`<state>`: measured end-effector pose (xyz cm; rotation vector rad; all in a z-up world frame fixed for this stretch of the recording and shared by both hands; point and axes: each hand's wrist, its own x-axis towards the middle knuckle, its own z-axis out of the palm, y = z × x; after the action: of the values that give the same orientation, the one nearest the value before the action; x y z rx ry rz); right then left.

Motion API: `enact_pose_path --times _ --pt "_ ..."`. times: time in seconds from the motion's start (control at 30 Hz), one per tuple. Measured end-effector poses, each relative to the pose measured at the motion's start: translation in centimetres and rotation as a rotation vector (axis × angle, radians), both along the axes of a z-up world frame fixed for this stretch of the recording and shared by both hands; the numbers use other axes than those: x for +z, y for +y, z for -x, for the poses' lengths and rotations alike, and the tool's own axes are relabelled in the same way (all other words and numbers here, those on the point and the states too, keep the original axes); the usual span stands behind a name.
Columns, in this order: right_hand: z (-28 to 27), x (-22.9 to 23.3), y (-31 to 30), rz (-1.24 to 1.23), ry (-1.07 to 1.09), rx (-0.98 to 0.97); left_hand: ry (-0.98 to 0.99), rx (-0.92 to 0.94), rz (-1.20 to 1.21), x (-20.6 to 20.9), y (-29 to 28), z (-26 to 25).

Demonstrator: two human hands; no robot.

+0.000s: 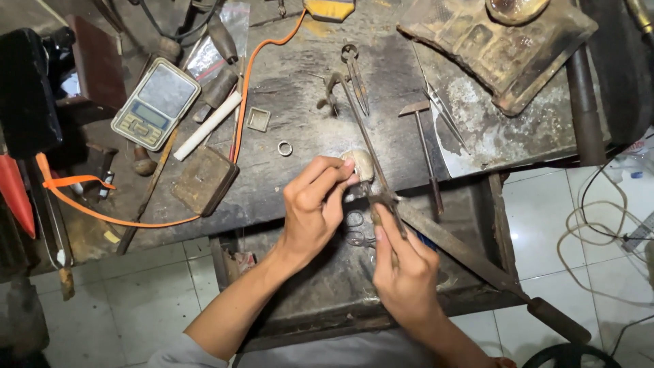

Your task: Sawing a metal ring blank using a jeweler's saw on a workbench pin.

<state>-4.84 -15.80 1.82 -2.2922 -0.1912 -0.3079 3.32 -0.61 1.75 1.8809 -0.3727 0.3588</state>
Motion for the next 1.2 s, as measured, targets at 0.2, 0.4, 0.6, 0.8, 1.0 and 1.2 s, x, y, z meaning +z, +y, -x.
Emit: enact_pose_path --times 0.2,0.4,0.6,0.8,1.0,1.2 --pt "4.7 2.9 -1.9 0.056 0.095 -0.077 -0.032 0.024 -0.017 -0.7 -0.2 0.0" --pt "0.6 0.7 0.0 -0.018 0.031 0.008 -0.028 0.012 -0.013 -0.1 -0.1 0.0" --pt "2.7 2.1 -1.2 0.082 0.021 -0.019 -0.030 0.012 -0.015 -0.2 -0.2 0.0" --pt "3.0 1.9 -0.9 0.071 0.022 -0.011 -0.038 0.032 -0.022 -0.6 -0.4 0.2" --pt "1.2 0.0 -0.2 0.039 -0.019 -0.007 -0.030 0.034 -0.024 -0.3 -0.3 0.2" --pt "5.4 1.5 -2.3 0.110 0.034 -0.041 -0.039 0.045 -0.024 -0.7 -0.5 0.2"
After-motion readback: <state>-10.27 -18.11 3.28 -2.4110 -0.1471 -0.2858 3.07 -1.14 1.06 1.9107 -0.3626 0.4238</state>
